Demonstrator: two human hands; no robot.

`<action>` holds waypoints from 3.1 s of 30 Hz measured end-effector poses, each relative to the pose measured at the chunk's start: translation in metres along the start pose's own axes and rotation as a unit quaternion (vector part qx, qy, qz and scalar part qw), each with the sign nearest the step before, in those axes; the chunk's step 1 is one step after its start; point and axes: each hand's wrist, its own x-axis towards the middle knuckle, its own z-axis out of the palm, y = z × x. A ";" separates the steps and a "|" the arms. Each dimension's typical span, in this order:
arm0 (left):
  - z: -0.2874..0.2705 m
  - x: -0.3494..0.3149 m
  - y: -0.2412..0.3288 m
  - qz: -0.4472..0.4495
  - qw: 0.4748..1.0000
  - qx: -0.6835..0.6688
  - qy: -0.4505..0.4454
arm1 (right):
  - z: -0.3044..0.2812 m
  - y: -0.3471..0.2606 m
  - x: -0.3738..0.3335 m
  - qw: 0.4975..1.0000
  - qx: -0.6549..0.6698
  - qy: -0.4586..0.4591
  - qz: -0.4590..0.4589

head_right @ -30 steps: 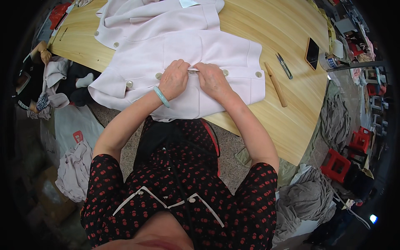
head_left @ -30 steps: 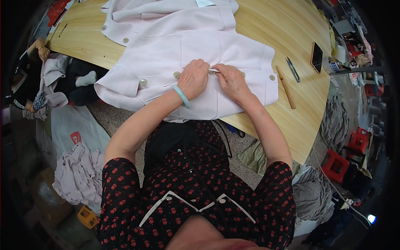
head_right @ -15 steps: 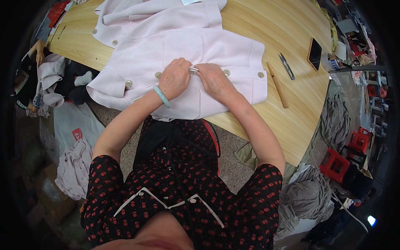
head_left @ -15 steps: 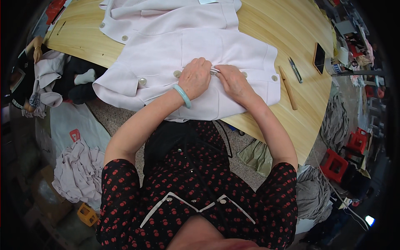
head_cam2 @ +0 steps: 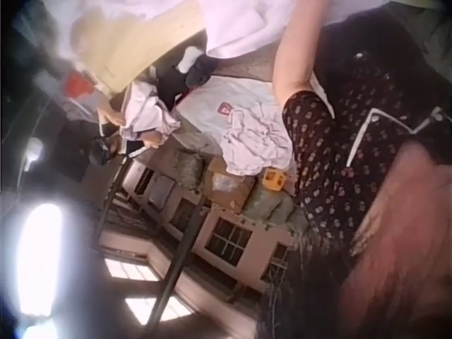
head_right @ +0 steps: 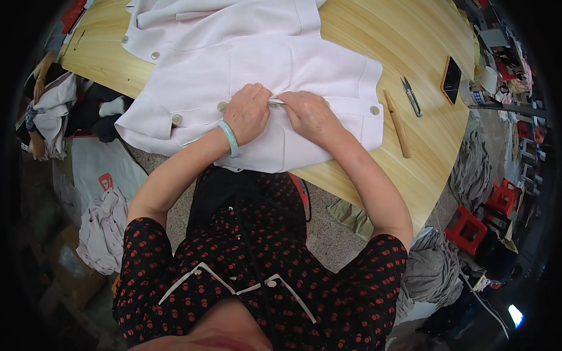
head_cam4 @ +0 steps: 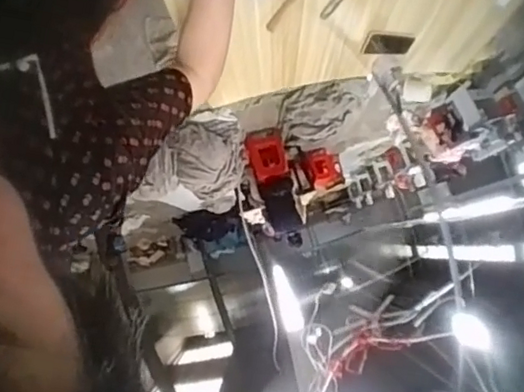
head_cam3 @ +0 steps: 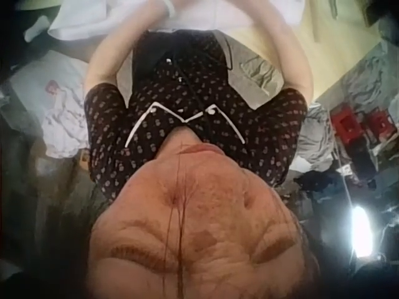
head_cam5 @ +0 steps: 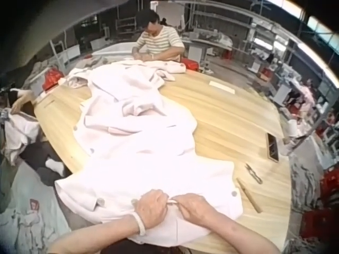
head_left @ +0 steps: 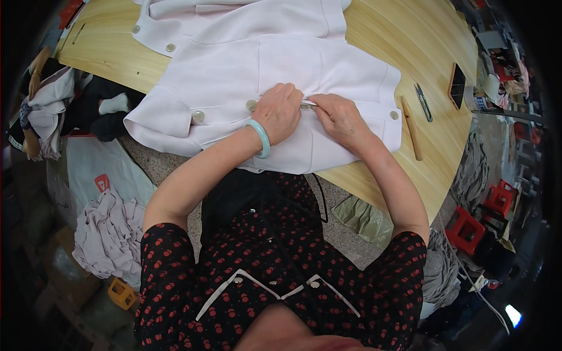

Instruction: Trim loose threads from a garment using clippers and fold it neatly on a workbench.

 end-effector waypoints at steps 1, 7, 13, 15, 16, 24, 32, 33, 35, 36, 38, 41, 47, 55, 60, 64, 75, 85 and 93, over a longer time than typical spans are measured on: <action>0.000 0.000 -0.001 0.005 1.000 -0.004 0.002 | 0.000 0.001 0.001 1.000 0.001 -0.003 0.002; -0.003 0.001 -0.004 0.011 0.999 -0.041 -0.009 | 0.001 0.009 0.001 1.000 0.027 -0.001 -0.007; -0.003 0.003 -0.005 0.003 0.998 -0.057 0.009 | -0.010 0.009 0.010 0.995 0.028 -0.092 0.040; 0.001 0.005 -0.004 -0.002 0.999 -0.040 0.009 | -0.012 0.012 0.011 0.994 0.020 -0.100 0.044; 0.002 0.006 -0.003 -0.006 1.000 -0.024 0.008 | -0.010 0.012 0.011 0.994 0.020 -0.099 0.042; 0.005 0.002 -0.001 -0.023 1.000 -0.004 0.015 | -0.007 0.004 0.003 0.997 0.002 -0.076 0.022; 0.003 0.002 -0.004 0.003 0.999 -0.016 0.030 | -0.008 0.003 0.007 0.995 -0.006 -0.094 0.028; 0.002 0.002 -0.004 0.006 0.999 -0.023 0.029 | -0.008 0.005 0.007 0.996 -0.005 -0.090 0.025; 0.003 0.003 -0.004 0.009 0.999 -0.032 0.028 | -0.006 0.007 0.008 0.995 -0.008 -0.094 0.028; 0.004 0.003 -0.005 0.013 0.999 -0.032 0.030 | -0.006 0.007 0.008 0.995 -0.012 -0.097 0.030; 0.005 0.003 -0.005 0.016 0.999 -0.033 0.032 | -0.006 0.006 0.006 0.996 -0.016 -0.087 0.034; 0.005 0.004 -0.006 0.024 0.999 -0.011 0.023 | 0.001 0.009 0.002 0.998 -0.025 -0.049 0.033; 0.006 0.005 -0.005 0.031 0.999 0.002 0.013 | 0.014 0.009 -0.004 0.998 -0.035 0.037 0.028; 0.002 0.004 -0.006 0.044 0.999 0.011 -0.003 | 0.008 0.003 0.005 0.997 -0.022 0.026 0.069; -0.008 0.002 -0.006 0.034 0.999 -0.024 -0.020 | -0.006 0.006 0.011 0.985 0.076 -0.052 0.148; -0.005 -0.004 -0.005 0.065 0.998 0.007 -0.007 | -0.010 0.004 0.007 0.984 0.091 -0.060 0.142; -0.009 0.004 -0.009 0.044 0.998 0.002 -0.041 | -0.007 0.002 -0.001 0.996 -0.057 -0.055 -0.034; -0.017 0.016 -0.009 -0.018 0.991 -0.016 -0.129 | 0.005 0.014 -0.002 0.991 -0.092 -0.008 -0.102; -0.018 0.019 -0.012 0.000 0.990 -0.014 -0.144 | 0.012 0.023 -0.004 0.992 -0.089 0.011 -0.089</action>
